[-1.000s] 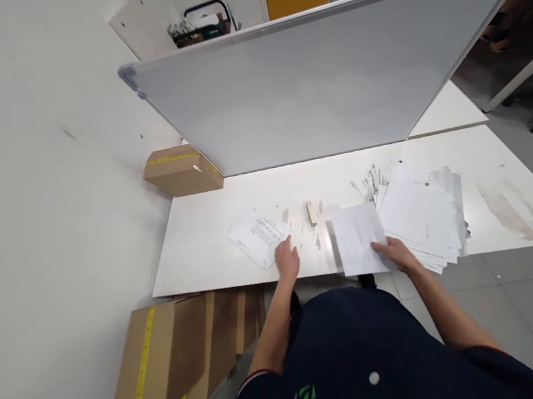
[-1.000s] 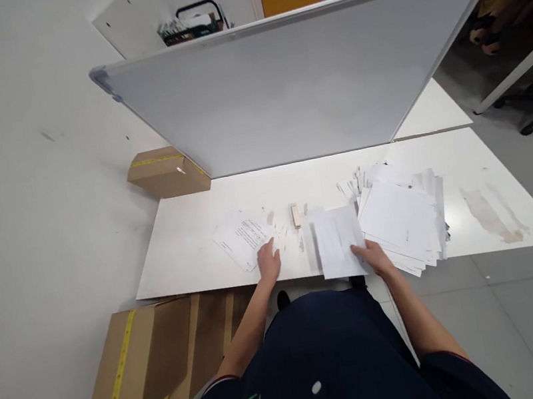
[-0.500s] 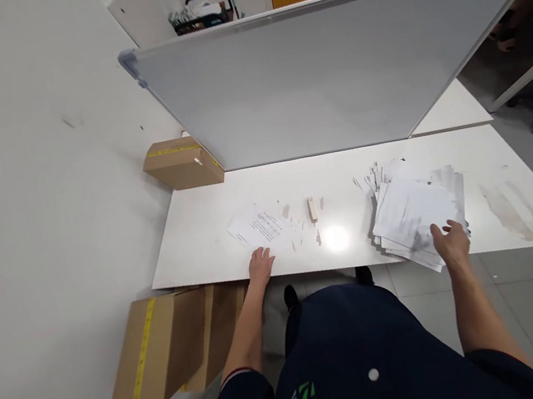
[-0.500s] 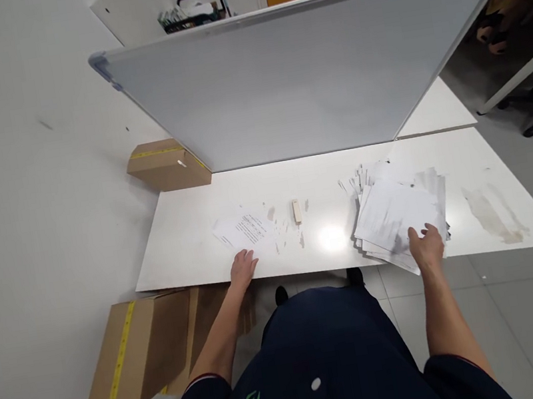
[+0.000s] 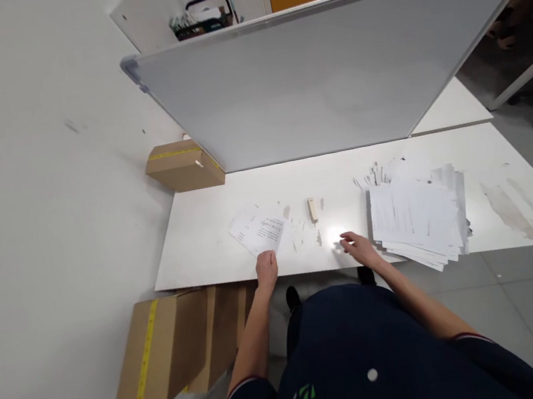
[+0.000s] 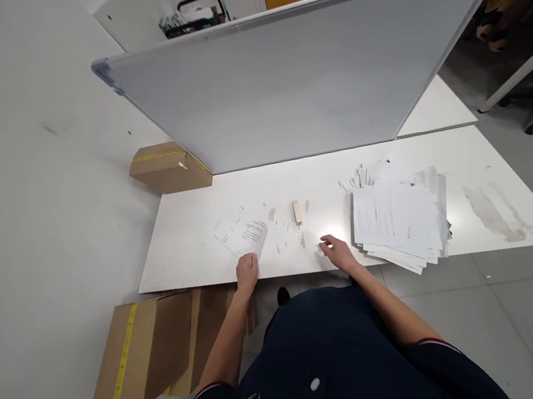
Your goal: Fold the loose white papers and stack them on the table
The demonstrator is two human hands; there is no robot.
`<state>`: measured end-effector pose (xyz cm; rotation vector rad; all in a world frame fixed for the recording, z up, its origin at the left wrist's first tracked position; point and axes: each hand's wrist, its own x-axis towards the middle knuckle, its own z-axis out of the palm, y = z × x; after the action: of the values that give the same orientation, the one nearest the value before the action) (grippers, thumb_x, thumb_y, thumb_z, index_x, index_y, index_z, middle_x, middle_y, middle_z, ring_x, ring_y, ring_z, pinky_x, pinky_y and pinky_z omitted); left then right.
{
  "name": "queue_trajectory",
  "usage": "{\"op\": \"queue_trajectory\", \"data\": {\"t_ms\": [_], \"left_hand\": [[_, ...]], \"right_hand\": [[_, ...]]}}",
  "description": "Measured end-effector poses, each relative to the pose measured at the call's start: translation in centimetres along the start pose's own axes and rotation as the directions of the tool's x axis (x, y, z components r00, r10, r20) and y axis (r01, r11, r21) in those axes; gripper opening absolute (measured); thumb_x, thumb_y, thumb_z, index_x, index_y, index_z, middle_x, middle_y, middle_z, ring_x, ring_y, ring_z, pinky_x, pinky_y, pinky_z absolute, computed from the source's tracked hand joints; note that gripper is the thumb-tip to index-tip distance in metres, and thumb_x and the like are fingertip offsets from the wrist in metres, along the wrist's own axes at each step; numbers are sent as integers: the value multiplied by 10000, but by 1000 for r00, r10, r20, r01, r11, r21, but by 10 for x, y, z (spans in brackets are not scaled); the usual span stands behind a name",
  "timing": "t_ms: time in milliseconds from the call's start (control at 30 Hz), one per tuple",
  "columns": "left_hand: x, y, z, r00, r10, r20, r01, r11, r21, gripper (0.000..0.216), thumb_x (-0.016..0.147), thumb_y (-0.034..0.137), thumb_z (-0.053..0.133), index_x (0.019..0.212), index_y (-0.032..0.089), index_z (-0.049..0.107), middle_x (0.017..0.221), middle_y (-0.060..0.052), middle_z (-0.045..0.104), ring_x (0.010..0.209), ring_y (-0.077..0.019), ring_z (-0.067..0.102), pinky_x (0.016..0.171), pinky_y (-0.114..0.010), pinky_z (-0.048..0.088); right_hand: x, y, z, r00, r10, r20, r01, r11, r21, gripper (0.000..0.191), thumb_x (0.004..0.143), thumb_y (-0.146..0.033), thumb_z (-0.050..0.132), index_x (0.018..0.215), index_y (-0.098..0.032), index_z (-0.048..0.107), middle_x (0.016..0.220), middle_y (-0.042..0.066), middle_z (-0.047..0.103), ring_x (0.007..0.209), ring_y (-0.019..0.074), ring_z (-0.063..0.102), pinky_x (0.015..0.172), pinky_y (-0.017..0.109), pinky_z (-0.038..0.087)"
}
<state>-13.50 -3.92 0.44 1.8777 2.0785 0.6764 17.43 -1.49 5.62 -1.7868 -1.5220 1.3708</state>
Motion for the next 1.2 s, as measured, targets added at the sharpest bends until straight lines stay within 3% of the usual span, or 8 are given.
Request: {"op": "queue_trajectory", "data": {"t_ms": [200,567,767,867,933,1033,1100,1200], "left_hand": [[-29,42,-2,992,-121,35,126,941,-315,204,774,315,462,775,182,616,794,-49,633,779,-165,567,720,-274,417],[-51,62,10,963,-57,263,133,950,-283,174,724,287,531,624,178,622,684,-29,620,721,-149,543,700,-270,390],[-63,62,14,962,49,270,26,963,-267,150,707,330,567,682,190,616,733,-49,607,808,-185,516,781,-318,370],[-70,59,13,981,-97,168,153,919,-363,226,693,402,570,779,196,603,824,-60,596,853,-190,514,827,-333,365],[-72,55,12,936,-334,112,346,813,-468,278,708,443,534,803,185,579,837,-70,584,840,-189,524,808,-334,387],[-72,48,13,697,-655,292,641,388,-662,365,742,497,458,842,156,542,794,-78,586,728,-170,560,691,-314,441],[-69,46,13,567,-639,519,704,49,-708,390,767,493,426,893,139,531,794,-85,602,674,-153,579,635,-295,460],[-61,50,13,555,-529,643,659,-192,-727,313,771,418,477,908,144,546,883,-94,627,748,-151,602,678,-282,476]], "right_hand": [[19,-30,48,884,184,431,-386,806,449,483,739,-598,433,911,-153,504,918,121,576,616,149,597,560,301,508],[48,-15,63,725,367,582,-645,658,388,492,693,-610,496,842,-141,472,689,63,563,584,186,618,533,357,532],[49,7,68,811,399,428,-535,801,268,273,592,-311,711,659,-150,502,579,42,581,501,155,584,440,271,504],[44,12,68,873,344,345,-434,871,230,267,571,-299,707,560,-174,472,495,7,541,469,143,556,400,238,457],[39,13,67,899,296,323,-368,911,187,273,584,-324,679,529,-181,453,463,-9,507,461,134,542,390,221,429],[34,8,65,944,198,265,-220,974,53,261,609,-335,623,503,-183,439,476,-19,474,465,118,511,389,208,392],[31,2,65,966,110,232,-97,993,-67,257,629,-330,584,488,-181,429,490,-21,460,469,106,482,401,203,361],[28,-8,63,982,-28,187,61,983,-171,280,648,-337,552,472,-177,405,494,-26,431,481,89,429,436,199,310]]}}
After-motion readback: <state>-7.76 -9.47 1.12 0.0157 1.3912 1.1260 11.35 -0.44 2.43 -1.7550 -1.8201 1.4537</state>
